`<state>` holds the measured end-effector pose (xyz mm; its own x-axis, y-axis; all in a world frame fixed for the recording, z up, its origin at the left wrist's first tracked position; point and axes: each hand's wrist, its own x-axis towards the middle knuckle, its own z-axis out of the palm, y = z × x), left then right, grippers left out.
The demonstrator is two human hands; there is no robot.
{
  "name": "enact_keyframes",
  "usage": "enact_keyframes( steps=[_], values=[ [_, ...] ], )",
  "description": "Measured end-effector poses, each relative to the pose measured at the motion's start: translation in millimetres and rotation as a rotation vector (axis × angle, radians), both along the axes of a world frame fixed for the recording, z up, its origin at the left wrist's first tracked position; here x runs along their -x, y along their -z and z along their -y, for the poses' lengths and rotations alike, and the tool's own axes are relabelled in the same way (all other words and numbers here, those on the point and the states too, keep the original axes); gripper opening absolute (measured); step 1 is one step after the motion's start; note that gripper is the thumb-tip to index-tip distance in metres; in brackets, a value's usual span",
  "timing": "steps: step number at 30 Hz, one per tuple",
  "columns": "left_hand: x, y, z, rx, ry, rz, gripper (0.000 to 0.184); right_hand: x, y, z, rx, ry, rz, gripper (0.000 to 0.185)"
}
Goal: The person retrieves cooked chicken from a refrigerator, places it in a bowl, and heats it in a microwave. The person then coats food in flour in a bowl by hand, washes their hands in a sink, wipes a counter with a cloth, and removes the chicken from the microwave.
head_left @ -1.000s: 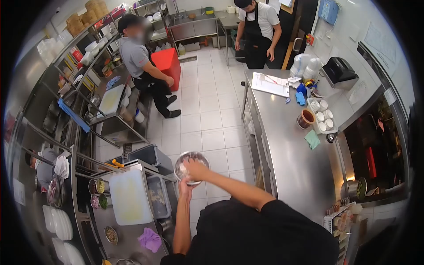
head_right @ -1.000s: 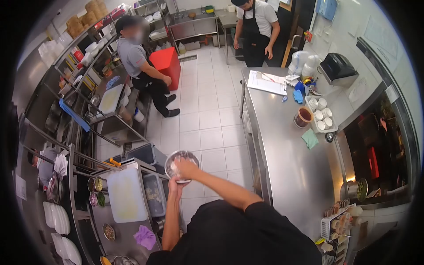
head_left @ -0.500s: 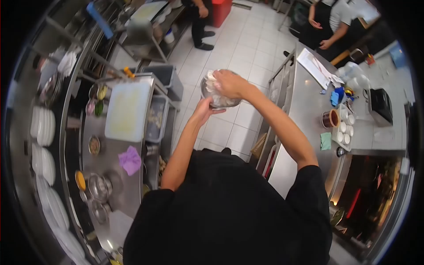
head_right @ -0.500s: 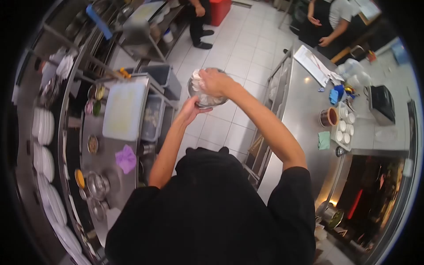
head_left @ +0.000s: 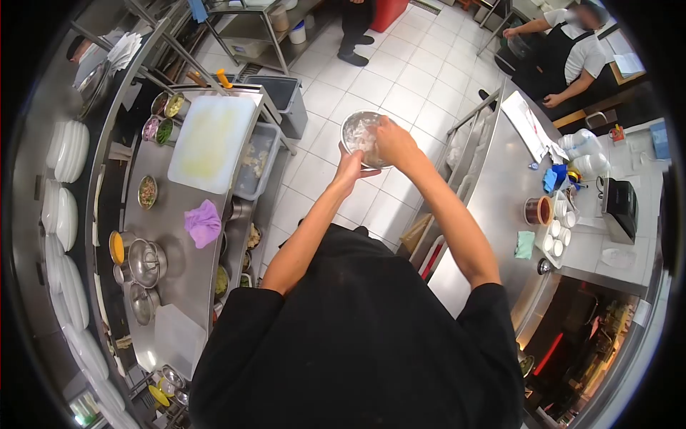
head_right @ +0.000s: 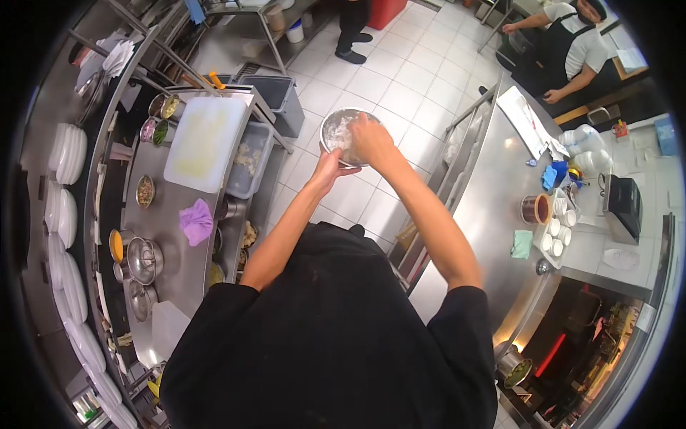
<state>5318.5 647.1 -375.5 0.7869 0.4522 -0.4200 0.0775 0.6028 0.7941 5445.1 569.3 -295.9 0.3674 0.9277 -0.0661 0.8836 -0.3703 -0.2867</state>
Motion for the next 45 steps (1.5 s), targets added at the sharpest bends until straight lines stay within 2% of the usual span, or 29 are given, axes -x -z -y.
enact_keyframes(
  steps=[1, 2, 5, 7, 8, 9, 10, 11, 12, 16, 19, 20, 23, 26, 29, 32, 35, 36, 39, 42, 45],
  values=[
    [1, 1, 4, -0.028, -0.026, -0.026, 0.065, 3, 6, 4, -0.09, 0.018, -0.046, 0.051],
    [7, 6, 3, -0.057, -0.023, 0.003, 0.066, -3, 30, 3, -0.065, -0.059, -0.077, 0.067],
    [25, 25, -9, -0.13, 0.032, 0.043, 0.067, 22, 32, 5, -0.078, -0.104, 0.007, 0.067],
    [19, 34, -19, -0.17, 0.077, 0.013, 0.069, 19, 71, -5, -0.212, 0.04, -0.113, 0.057],
    [19, 24, -19, -0.18, 0.084, -0.005, 0.062, 25, 80, -6, -0.253, 0.13, -0.153, 0.053],
    [17, 11, -16, -0.253, 0.132, -0.063, 0.064, 28, 89, -9, -0.291, 0.22, -0.192, 0.05],
    [19, -3, -12, -0.325, 0.17, -0.126, 0.067, 20, 110, -11, -0.38, 0.138, -0.217, 0.047],
    [20, -12, -12, -0.395, 0.211, -0.189, 0.069, 15, 103, -9, -0.275, 0.084, -0.204, 0.046],
    [17, -12, -20, -0.355, 0.317, -0.24, 0.074, 6, 96, -9, -0.146, 0.034, -0.137, 0.041],
    [21, -7, -14, -0.282, 0.287, -0.23, 0.077, -12, 58, -5, 0.331, -0.168, 0.058, 0.041],
    [27, 9, -13, -0.317, 0.261, -0.245, 0.083, -13, 55, 7, 0.197, -0.076, 0.004, 0.046],
    [29, 9, -15, -0.33, 0.255, -0.248, 0.082, -11, 57, 11, 0.059, -0.071, 0.015, 0.047],
    [31, 6, -22, -0.231, 0.252, -0.233, 0.076, -7, 58, 15, -0.181, -0.084, -0.01, 0.039],
    [40, 5, -17, -0.147, 0.18, -0.173, 0.075, -2, 49, 13, -0.231, -0.167, -0.04, 0.037],
    [45, 6, -15, -0.042, 0.161, -0.099, 0.079, -2, 26, -1, -0.051, -0.175, -0.108, 0.044],
    [48, 6, -18, 0.005, 0.158, -0.114, 0.077, 3, 29, -4, -0.132, -0.237, -0.233, 0.048],
    [64, 13, -13, -0.021, 0.152, -0.103, 0.075, 24, 25, 3, -0.059, -0.294, -0.476, 0.054],
    [69, 19, -17, 0.018, 0.177, -0.075, 0.074, 27, 35, 0, -0.08, -0.28, -0.44, 0.06],
    [76, 21, -31, 0.161, 0.243, 0.002, 0.072, 42, 35, -7, 0.222, -0.027, -0.235, 0.068],
    [95, -9, -20, -0.006, 0.129, -0.075, 0.064, 85, 44, -29, 0.133, 0.005, -0.128, 0.07],
    [139, -16, -21, 0.039, -0.098, -0.2, 0.054, 123, 72, -67, 0.241, -0.087, -0.412, 0.073]
  ],
)
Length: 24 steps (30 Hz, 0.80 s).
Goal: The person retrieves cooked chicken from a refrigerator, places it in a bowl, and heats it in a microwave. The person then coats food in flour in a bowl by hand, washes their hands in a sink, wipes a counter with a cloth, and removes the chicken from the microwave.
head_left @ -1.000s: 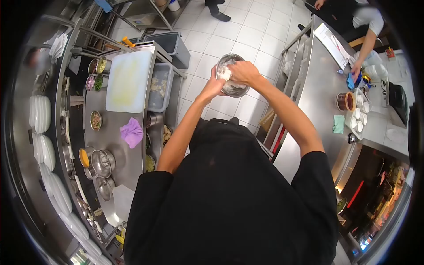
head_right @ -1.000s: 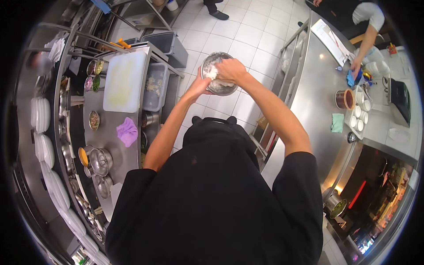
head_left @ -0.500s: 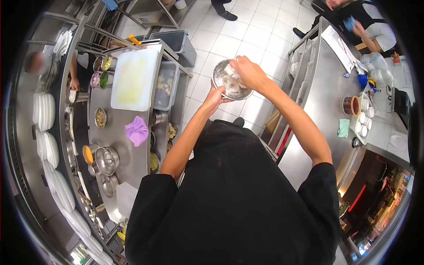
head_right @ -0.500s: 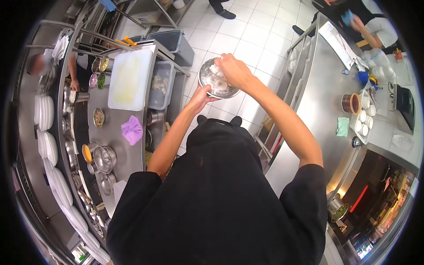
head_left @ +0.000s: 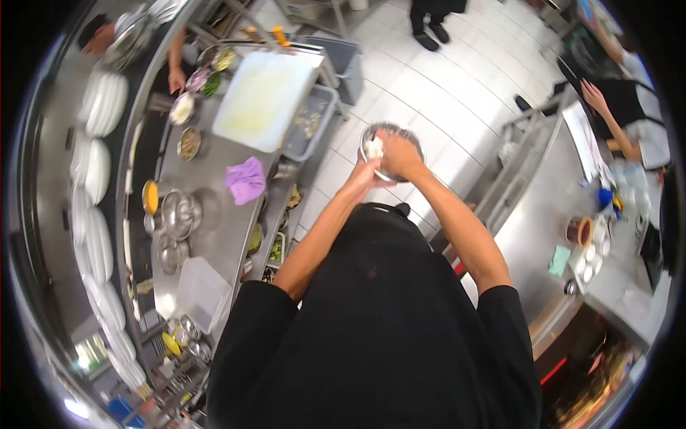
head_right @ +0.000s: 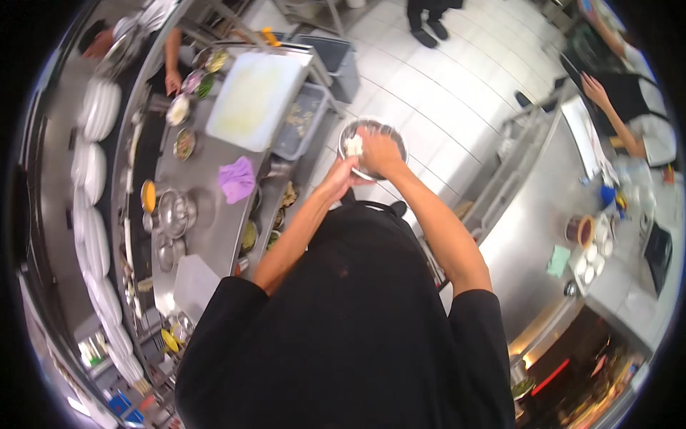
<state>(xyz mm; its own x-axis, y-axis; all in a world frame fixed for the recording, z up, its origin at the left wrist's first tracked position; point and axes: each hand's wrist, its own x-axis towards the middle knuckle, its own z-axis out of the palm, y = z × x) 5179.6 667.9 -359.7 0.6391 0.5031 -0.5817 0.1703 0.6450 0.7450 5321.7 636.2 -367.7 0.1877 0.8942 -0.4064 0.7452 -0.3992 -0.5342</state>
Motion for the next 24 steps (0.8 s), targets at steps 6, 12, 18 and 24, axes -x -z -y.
enact_keyframes(
  steps=[6, 12, 18, 24],
  values=[
    [187, -19, -6, 0.095, -0.331, -0.031, 0.045, 157, -5, -74, -0.178, -0.529, 0.187, 0.043],
    [351, -29, -34, -0.102, -0.401, -0.02, 0.045, 302, -46, -102, -0.303, -0.508, -0.02, 0.05],
    [479, 1, -89, -0.116, -0.313, 0.078, 0.044, 401, -103, -126, -0.395, -0.504, -0.027, 0.055],
    [550, -2, -126, -0.021, -0.108, 0.279, 0.055, 474, -118, -131, -0.175, -0.648, -0.058, 0.076]
  ],
)
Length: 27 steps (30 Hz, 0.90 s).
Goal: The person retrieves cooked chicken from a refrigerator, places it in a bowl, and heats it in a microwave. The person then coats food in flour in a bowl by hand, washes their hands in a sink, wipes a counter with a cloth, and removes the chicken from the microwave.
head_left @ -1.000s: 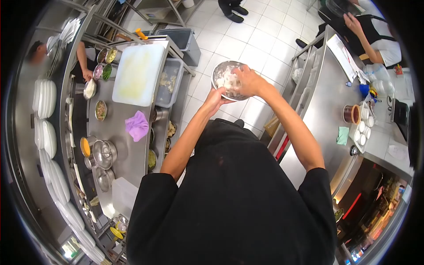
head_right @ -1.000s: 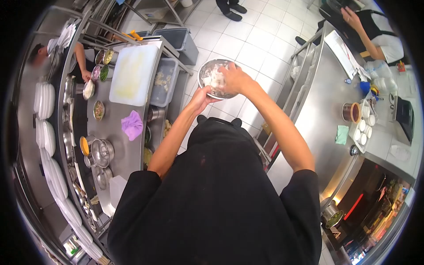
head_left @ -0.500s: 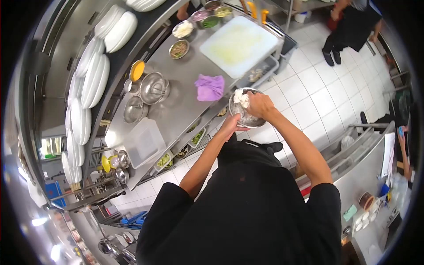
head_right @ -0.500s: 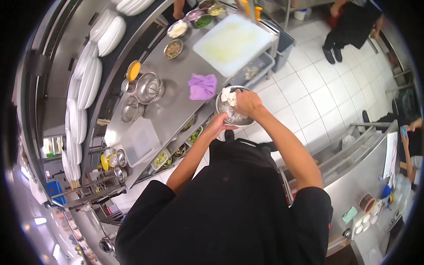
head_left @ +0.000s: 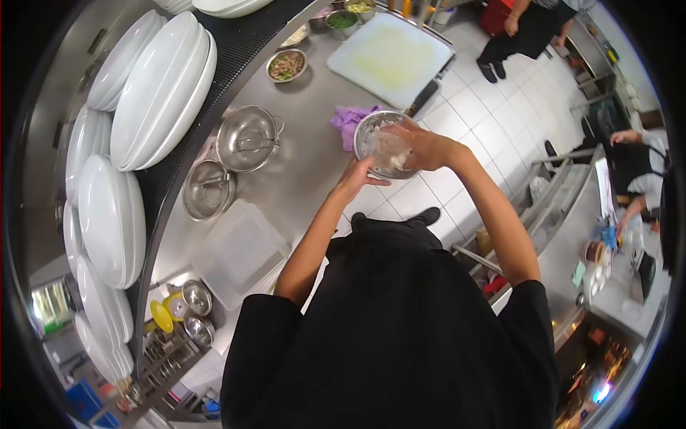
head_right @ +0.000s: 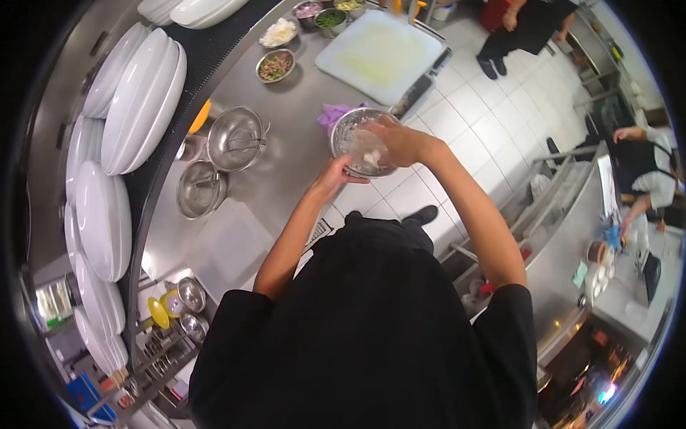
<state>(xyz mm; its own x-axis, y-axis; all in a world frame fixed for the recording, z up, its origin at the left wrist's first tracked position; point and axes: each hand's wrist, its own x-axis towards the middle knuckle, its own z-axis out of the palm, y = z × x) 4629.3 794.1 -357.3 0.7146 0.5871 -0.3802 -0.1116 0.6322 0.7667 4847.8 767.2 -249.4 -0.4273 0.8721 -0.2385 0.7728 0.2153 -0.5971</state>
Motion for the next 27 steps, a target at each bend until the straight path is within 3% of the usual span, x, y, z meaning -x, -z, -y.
enact_keyframes(
  steps=[3, 5, 6, 7, 8, 9, 10, 12, 15, 19, 22, 25, 27],
  values=[
    [9, -3, -3, 0.007, 0.087, 0.085, 0.054, 20, 23, 3, -0.14, -0.009, 0.164, 0.072],
    [8, 10, -14, -0.336, 0.133, -0.079, 0.054, 57, 13, -5, -0.09, 0.294, 0.298, 0.073],
    [1, 12, -17, -0.53, 0.151, -0.141, 0.055, 66, 60, 5, -0.29, 0.325, 0.418, 0.076],
    [-6, -3, -3, -0.538, 0.093, -0.119, 0.056, 70, 81, 14, -0.273, 0.488, 0.231, 0.075],
    [-13, -20, 12, -0.547, 0.035, -0.098, 0.057, 68, 60, 32, -0.196, 0.555, 0.047, 0.075],
    [-20, -37, 27, -0.558, -0.022, -0.076, 0.058, 48, 59, 43, -0.324, 0.501, -0.099, 0.075],
    [-38, -37, 23, -0.575, 0.045, -0.112, 0.058, 31, 27, 49, -0.21, 0.54, -0.062, 0.07],
    [-44, -45, 25, -0.477, 0.195, -0.246, 0.058, 18, -7, 65, -0.094, 0.492, 0.162, 0.06],
    [-57, -42, 17, -0.574, 0.252, -0.19, 0.061, -16, -15, 66, -0.07, 0.488, 0.34, 0.05],
    [-86, -10, 25, -0.47, 0.269, -0.096, 0.056, -38, -35, 80, -0.113, 0.472, 0.419, 0.048],
    [-95, -78, 44, -0.096, 0.349, -0.009, 0.052, -38, -67, 95, -0.044, 0.434, 0.402, 0.049],
    [-102, -54, 41, -0.155, 0.403, 0.05, 0.046, -69, 15, 94, -0.761, 0.302, 0.462, 0.044],
    [-108, -54, 42, -0.164, 0.385, 0.061, 0.044, -81, -9, 91, -0.561, 0.276, 0.286, 0.044]
  ],
)
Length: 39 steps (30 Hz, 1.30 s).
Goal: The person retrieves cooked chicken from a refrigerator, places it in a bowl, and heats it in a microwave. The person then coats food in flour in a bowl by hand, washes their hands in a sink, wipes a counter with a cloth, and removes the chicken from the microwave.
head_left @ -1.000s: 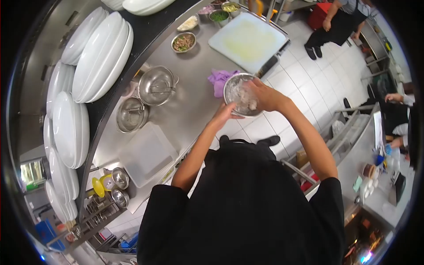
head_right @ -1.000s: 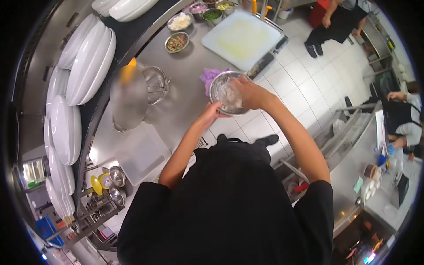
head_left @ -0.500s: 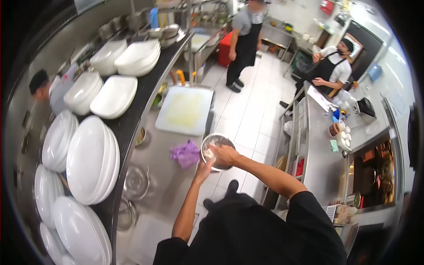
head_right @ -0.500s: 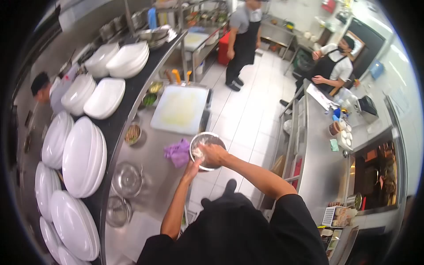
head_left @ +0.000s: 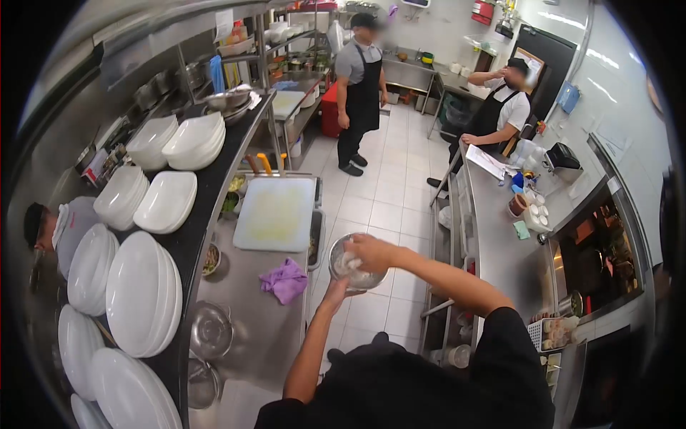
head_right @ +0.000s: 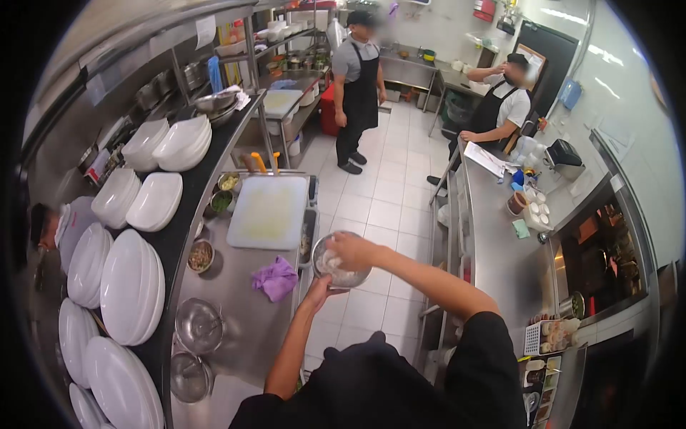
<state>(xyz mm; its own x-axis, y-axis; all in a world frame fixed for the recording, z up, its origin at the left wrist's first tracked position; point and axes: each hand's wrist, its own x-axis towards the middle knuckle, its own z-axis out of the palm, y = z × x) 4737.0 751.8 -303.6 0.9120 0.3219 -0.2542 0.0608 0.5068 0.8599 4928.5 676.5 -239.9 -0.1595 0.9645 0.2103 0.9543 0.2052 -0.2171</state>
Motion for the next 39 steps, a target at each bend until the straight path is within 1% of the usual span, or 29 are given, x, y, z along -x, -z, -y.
enact_keyframes(
  steps=[1, 2, 3, 4, 7, 9, 10, 11, 13, 14, 17, 21, 22, 23, 25, 26, 29, 30, 33, 34, 37, 39],
  values=[
    [5, -3, 12, 0.036, -0.046, -0.018, 0.044, 8, -15, 4, 0.118, -0.051, -0.122, 0.045],
    [8, -6, 17, 0.071, -0.092, -0.036, 0.044, 17, -41, 8, 0.169, 0.032, -0.161, 0.044],
    [3, -1, 9, 0.069, -0.017, -0.018, 0.045, 21, -65, 8, 0.222, 0.115, -0.196, 0.044],
    [1, 4, -2, 0.073, 0.042, -0.004, 0.046, 21, -68, 4, 0.191, 0.123, -0.184, 0.045],
    [2, -24, 6, 0.106, -0.048, 0.014, 0.046, 19, -70, 0, 0.147, 0.202, -0.131, 0.048],
    [10, -29, 9, 0.121, -0.104, 0.022, 0.046, 27, -76, -2, 0.244, 0.209, -0.117, 0.045],
    [11, -33, 7, 0.111, -0.097, 0.053, 0.046, 22, -66, -3, 0.172, 0.146, -0.157, 0.037],
    [12, -36, 7, 0.1, -0.09, 0.084, 0.046, 16, -63, -6, 0.191, 0.112, -0.126, 0.036],
    [17, -36, 10, 0.059, -0.146, 0.058, 0.051, 9, -59, -16, 0.227, 0.034, -0.062, 0.033],
    [18, -33, 12, 0.047, -0.18, 0.056, 0.052, 11, -63, -17, 0.216, 0.102, -0.026, 0.029],
    [22, -30, 18, 0.08, -0.242, 0.059, 0.058, 19, -71, -21, 0.155, 0.12, -0.07, 0.032],
    [32, -46, 29, 0.066, -0.312, 0.02, 0.062, 39, -91, -21, 0.224, 0.031, -0.214, 0.034],
    [34, -49, 31, 0.038, -0.331, 0.005, 0.061, 39, -92, -19, 0.265, 0.043, -0.257, 0.043],
    [38, -49, 32, 0.01, -0.354, -0.014, 0.061, 45, -97, -19, 0.335, 0.072, -0.244, 0.048],
    [38, -27, 25, 0.087, -0.272, 0.018, 0.06, 59, -104, -18, 0.475, 0.128, -0.211, 0.058],
    [41, -19, 24, 0.121, -0.238, 0.036, 0.06, 60, -97, -19, 0.458, 0.122, -0.111, 0.068],
    [52, -48, 44, 0.137, -0.286, 0.051, 0.059, 67, -87, -13, 0.354, 0.121, -0.002, 0.072],
    [51, -32, 42, 0.147, -0.267, 0.088, 0.062, 68, -87, -13, 0.341, 0.093, -0.079, 0.073],
    [63, -23, 46, 0.177, -0.28, 0.073, 0.062, 73, -95, -7, 0.268, 0.013, -0.247, 0.072],
    [68, -22, 46, 0.192, -0.252, 0.085, 0.061, 77, -106, -5, 0.4, 0.083, -0.351, 0.058],
    [76, -33, 45, 0.212, -0.172, 0.114, 0.059, 74, -93, -14, 0.37, 0.076, -0.255, 0.038],
    [81, -33, 48, 0.184, -0.2, 0.09, 0.057, 80, -74, -13, 0.175, 0.026, -0.018, 0.026]
  ],
)
